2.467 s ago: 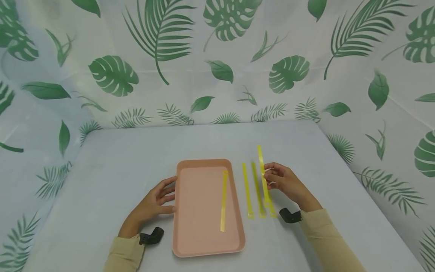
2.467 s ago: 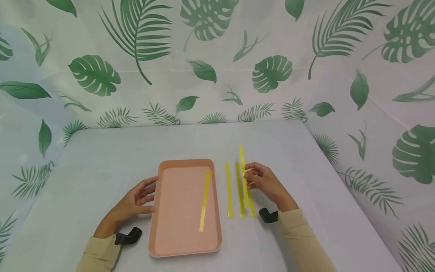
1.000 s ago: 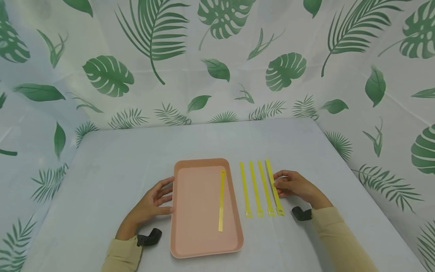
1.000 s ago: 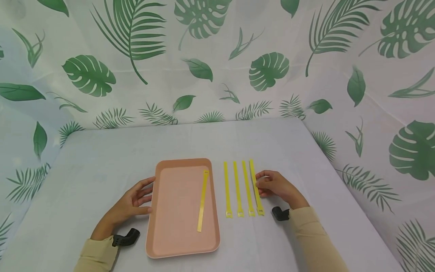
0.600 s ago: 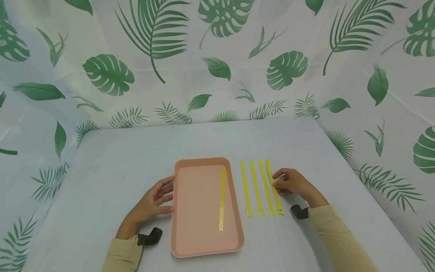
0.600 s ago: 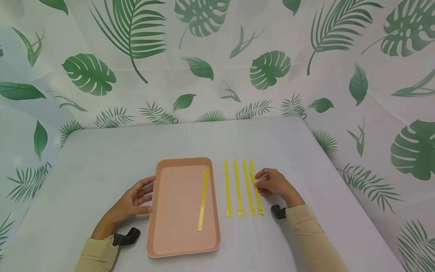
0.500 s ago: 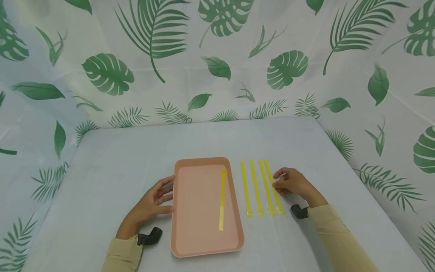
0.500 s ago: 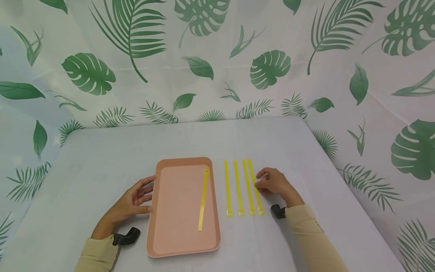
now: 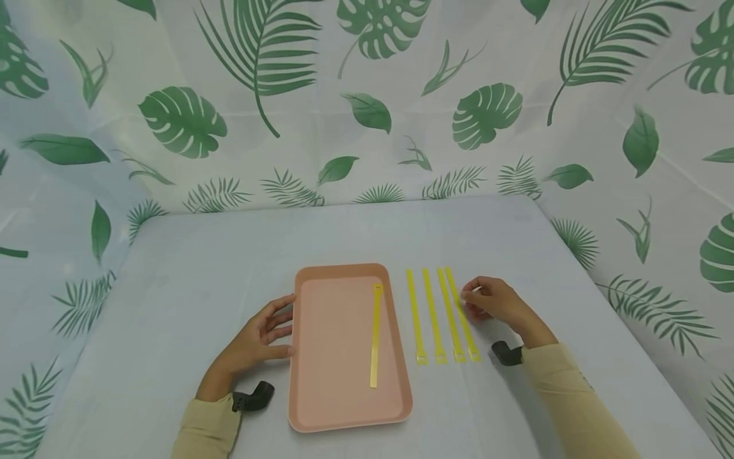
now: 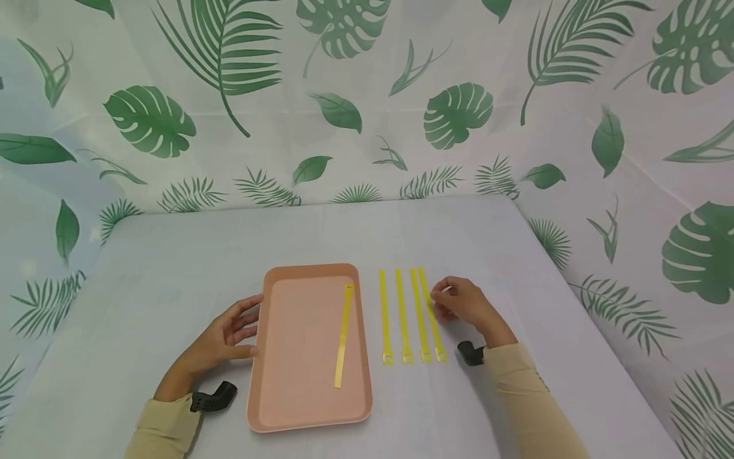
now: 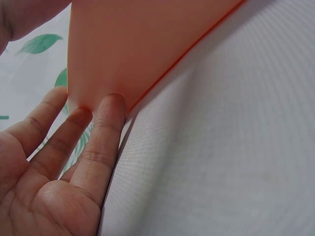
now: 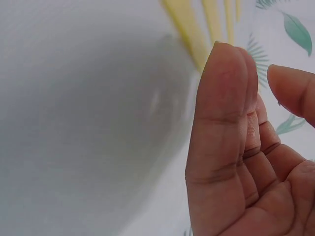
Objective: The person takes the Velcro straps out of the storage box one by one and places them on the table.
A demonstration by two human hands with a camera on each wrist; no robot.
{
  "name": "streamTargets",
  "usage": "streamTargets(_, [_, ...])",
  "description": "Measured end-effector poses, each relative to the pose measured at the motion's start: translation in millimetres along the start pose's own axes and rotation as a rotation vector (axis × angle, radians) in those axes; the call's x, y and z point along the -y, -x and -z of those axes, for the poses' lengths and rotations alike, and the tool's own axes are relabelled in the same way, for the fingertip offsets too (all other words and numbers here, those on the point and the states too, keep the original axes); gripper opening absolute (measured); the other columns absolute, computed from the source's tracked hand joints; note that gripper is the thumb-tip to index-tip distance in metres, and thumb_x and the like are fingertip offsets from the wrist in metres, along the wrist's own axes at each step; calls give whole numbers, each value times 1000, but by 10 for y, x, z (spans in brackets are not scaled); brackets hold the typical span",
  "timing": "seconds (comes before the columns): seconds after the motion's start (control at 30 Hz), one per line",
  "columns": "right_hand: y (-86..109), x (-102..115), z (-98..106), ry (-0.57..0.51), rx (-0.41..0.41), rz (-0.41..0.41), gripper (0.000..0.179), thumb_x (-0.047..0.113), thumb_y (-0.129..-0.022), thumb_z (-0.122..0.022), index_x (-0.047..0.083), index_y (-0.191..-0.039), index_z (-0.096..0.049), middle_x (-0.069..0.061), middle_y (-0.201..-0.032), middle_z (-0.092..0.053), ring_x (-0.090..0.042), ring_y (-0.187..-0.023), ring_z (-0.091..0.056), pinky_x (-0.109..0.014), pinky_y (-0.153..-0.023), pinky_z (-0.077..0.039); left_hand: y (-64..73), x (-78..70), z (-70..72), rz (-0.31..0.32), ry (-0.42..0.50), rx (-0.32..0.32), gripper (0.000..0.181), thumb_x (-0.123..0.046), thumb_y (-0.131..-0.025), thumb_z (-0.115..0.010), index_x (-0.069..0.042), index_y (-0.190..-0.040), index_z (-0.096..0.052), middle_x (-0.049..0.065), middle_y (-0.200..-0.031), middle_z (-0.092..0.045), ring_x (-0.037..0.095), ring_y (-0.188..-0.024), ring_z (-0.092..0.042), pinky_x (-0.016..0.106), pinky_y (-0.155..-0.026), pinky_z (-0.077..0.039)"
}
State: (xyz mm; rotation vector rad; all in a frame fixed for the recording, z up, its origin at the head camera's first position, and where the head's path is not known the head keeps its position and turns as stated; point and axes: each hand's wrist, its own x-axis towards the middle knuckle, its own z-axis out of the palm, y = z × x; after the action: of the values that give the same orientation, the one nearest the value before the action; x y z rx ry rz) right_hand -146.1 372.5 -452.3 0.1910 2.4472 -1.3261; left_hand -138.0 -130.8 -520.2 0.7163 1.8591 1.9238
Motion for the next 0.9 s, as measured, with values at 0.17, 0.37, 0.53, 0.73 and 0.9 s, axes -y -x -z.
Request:
streamTargets(0.17, [-7,43,-18,-4,18,47,22,10,-110,-63,-10,-120,-61,-9,-91,-70,-17,-80,-67,-32,-72,-65,3,2,7,-2,-1,3,94,-1,-93,-83,12,-165,-24,43,-164,-28,15,-139,-57,26,-109,-54])
streamTargets(0.37, [-15,114,-52,-6,38,96,23,8,-111,-62,-13,-122,-60,-12,-94,-70,-18,-80,-67,-33,-72,-66,11,-6,7,5,1,4,94,-1,-93,-84,12,-165,-24,44,-164,-28,30,-143,-56,26,-108,-55])
streamTargets(0.53, [-22,181,-85,-21,55,117,25,9,-111,-62,-12,-124,-60,-12,-94,-70,-19,-81,-68,-33,-74,-66,14,-12,7,8,0,4,95,-1,-93,-84,13,-165,-23,44,-163,-28,42,-143,-54,27,-107,-56])
streamTargets(0.73, [-69,236,-126,-39,70,142,27,10,-110,-64,-12,-125,-60,-15,-96,-71,-19,-81,-69,-33,-74,-66,12,-20,10,22,5,4,96,-2,-93,-84,13,-165,-22,44,-165,-27,62,-143,-42,27,-107,-56])
streamTargets(0.9, [-97,280,-163,-49,101,157,30,11,-111,-63,-13,-128,-59,-15,-98,-70,-23,-84,-71,-35,-77,-67,1,-18,21,34,9,-1,96,-2,-93,-84,11,-166,-23,42,-165,-28,65,-143,-41,27,-106,-56])
